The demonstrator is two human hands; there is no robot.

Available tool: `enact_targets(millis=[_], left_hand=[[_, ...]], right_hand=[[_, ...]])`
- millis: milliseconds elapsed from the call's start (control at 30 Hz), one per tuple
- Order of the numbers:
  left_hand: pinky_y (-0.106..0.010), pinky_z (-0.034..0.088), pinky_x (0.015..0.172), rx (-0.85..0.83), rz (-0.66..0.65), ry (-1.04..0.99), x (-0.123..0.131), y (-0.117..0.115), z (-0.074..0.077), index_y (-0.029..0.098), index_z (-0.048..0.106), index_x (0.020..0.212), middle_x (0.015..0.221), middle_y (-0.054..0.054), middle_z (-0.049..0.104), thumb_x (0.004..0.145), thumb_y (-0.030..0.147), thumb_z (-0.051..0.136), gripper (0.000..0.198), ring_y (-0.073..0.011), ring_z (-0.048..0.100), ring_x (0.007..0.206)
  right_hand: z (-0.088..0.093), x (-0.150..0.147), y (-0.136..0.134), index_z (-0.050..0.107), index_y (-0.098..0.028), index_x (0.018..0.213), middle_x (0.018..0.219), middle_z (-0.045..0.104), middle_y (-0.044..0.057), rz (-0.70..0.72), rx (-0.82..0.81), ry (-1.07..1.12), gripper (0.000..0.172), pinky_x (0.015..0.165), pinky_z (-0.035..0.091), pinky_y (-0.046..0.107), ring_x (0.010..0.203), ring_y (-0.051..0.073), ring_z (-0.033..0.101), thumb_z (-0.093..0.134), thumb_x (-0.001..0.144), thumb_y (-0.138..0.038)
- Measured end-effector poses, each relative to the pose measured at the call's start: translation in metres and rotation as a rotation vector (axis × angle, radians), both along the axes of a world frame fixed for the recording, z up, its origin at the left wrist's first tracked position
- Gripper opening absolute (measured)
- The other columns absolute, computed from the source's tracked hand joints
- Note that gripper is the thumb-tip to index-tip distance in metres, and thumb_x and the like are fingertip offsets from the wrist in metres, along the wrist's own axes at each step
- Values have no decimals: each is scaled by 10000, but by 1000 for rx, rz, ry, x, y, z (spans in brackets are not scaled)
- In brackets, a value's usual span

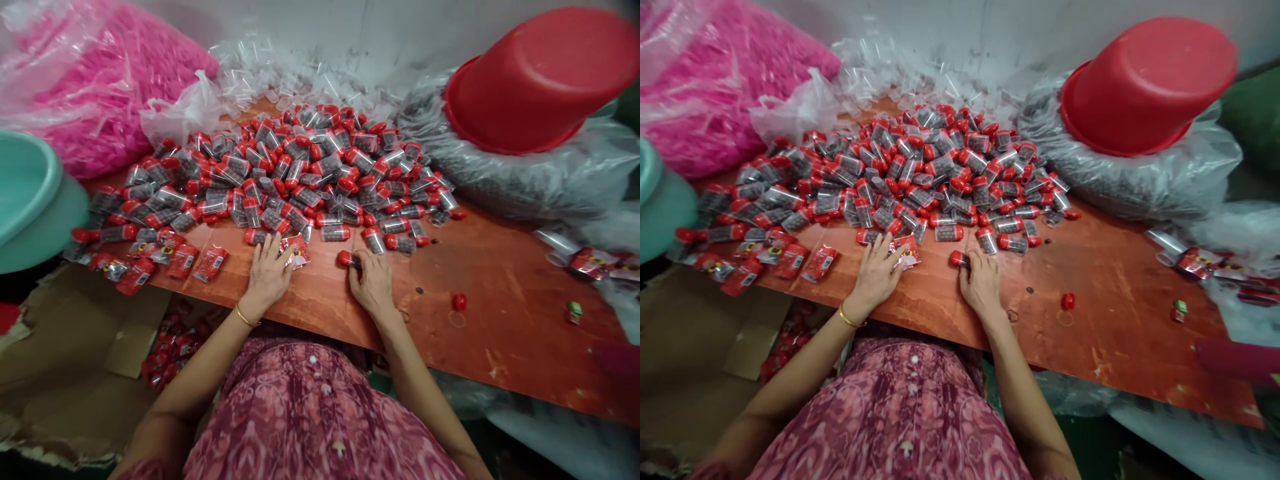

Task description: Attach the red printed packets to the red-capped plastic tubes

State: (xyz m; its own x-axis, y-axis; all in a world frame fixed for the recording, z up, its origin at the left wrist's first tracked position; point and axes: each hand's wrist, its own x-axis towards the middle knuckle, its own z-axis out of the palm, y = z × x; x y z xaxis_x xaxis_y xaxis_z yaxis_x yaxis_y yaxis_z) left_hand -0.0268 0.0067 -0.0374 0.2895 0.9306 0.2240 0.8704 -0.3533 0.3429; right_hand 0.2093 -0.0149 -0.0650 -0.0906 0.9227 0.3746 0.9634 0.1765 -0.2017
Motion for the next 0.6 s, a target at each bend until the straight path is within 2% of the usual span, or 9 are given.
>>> enact_targets(millis=[167, 333, 400, 467, 533, 600], left_hand=[[-534, 298, 1052, 27, 67, -36, 3, -2, -8, 228, 680, 1083, 1314, -133, 547, 871, 367, 472, 327, -326, 399, 1299], [-554, 295, 1048, 74, 115, -121, 4, -9, -13, 231, 692, 1053, 1346, -125, 517, 866, 324, 478, 299, -323, 388, 1308], [-560, 289, 1050, 104, 123, -142, 3, -9, -11, 232, 705, 1013, 1348, -120, 516, 862, 313, 485, 279, -320, 388, 1309], [-564, 286, 1049, 133, 130, -165, 3, -8, -6, 233, 714, 979, 1331, -116, 533, 861, 318, 488, 268, -317, 400, 1302], [-570, 276, 1051, 166, 137, -184, 4, -8, 1, 240, 712, 982, 1321, -113, 542, 859, 327, 495, 264, -317, 409, 1296], [-577, 256, 1059, 191, 133, -208, 5, -8, 9, 244, 709, 996, 1322, -112, 541, 850, 321, 511, 257, -322, 410, 1294]], right_hand=[[-7, 3, 0, 553, -118, 1080, 1087, 632, 147, -4, 33, 34, 291, 846, 378, 365, 988, 256, 523, 464, 833, -243], [9, -6, -5, 608, -166, 1035, 1092, 632, 127, -82, 106, 79, 262, 857, 365, 404, 979, 264, 540, 524, 827, -301], [20, -21, -5, 624, -172, 983, 1017, 650, 118, -33, 121, 227, 238, 846, 384, 391, 937, 242, 557, 510, 844, -328], [30, -42, -3, 623, -162, 946, 930, 657, 104, 72, 67, 463, 260, 806, 421, 354, 877, 214, 574, 484, 858, -363], [37, -65, 3, 618, -159, 950, 907, 655, 87, 119, -88, 726, 300, 736, 449, 313, 829, 192, 584, 470, 861, -404], [40, -86, 10, 625, -162, 895, 808, 651, 49, 144, -258, 962, 317, 638, 450, 273, 697, 157, 571, 498, 833, -446]])
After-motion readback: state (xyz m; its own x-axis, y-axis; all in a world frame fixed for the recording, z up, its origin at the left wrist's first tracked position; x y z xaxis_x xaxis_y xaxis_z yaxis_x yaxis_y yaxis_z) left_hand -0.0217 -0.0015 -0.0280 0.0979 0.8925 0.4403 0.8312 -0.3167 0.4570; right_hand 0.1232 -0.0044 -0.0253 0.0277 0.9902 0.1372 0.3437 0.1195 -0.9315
